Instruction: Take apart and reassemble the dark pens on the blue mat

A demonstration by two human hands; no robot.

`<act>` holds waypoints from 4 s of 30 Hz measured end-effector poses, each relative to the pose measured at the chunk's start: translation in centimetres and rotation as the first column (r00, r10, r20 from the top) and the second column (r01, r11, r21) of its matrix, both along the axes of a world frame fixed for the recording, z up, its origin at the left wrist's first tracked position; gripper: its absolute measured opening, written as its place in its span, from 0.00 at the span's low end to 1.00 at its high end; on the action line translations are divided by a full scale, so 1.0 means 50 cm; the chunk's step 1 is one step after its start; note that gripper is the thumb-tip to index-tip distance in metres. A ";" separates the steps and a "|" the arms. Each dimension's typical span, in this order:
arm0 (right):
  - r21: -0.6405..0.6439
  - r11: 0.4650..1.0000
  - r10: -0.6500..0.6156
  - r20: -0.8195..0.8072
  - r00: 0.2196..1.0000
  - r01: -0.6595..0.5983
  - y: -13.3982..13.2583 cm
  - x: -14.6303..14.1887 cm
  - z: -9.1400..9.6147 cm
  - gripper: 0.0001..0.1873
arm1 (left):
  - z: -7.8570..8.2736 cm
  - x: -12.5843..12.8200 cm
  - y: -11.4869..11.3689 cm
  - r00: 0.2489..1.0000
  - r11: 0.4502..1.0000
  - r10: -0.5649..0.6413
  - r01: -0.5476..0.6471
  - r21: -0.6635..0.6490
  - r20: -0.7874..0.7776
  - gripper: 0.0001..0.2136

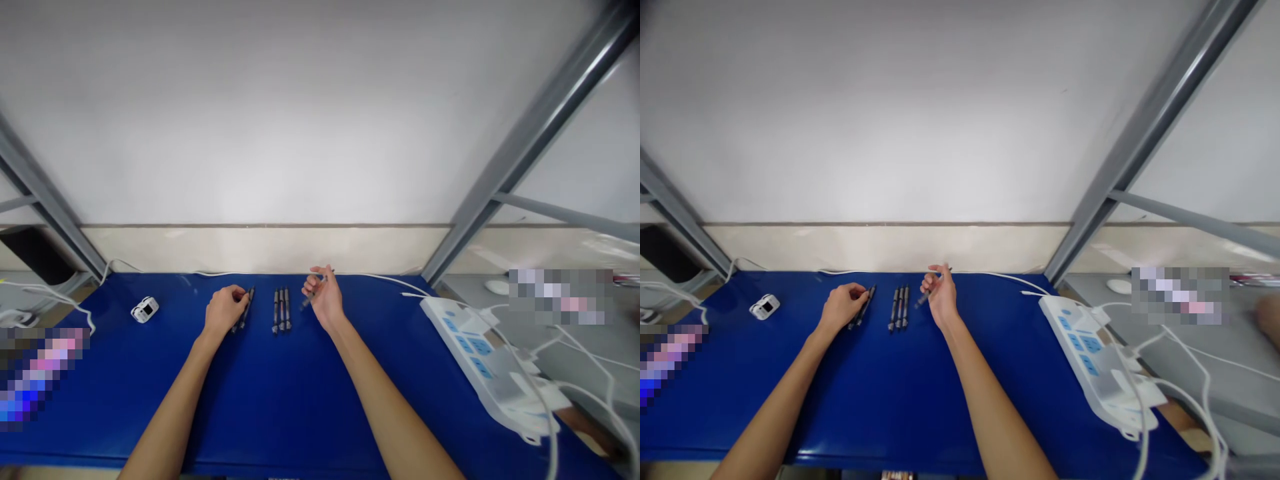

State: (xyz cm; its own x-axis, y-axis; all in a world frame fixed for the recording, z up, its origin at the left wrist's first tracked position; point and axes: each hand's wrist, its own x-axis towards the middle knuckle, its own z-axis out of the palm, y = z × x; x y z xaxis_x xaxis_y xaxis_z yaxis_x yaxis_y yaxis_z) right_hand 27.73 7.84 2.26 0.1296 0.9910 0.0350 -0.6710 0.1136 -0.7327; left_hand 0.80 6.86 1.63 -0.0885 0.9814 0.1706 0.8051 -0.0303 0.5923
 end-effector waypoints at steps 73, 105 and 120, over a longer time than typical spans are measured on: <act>0.454 0.849 -0.492 0.866 -0.092 -0.272 -0.072 -0.068 -0.017 0.17 | 0.026 0.131 -0.054 0.001 0.904 -0.286 0.331 0.270 0.958 0.21; 0.427 0.853 -0.489 0.856 -0.171 -0.300 -0.079 -0.069 -0.004 0.18 | 0.024 0.103 -0.038 0.241 0.955 -0.290 0.141 0.262 0.926 0.18; 0.445 0.836 -0.503 0.855 -0.124 -0.322 -0.076 -0.078 -0.009 0.16 | 0.018 0.100 -0.031 0.216 0.958 -0.272 0.158 0.241 0.938 0.16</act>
State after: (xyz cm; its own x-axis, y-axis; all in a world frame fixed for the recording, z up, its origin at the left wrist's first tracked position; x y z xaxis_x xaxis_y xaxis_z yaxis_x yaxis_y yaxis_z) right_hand 23.83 4.02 1.83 -0.3675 0.7552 0.5429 0.7343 0.5938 -0.3290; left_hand 5.80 5.30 2.53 -0.0287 0.9801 0.1962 -0.4013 -0.1910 0.8958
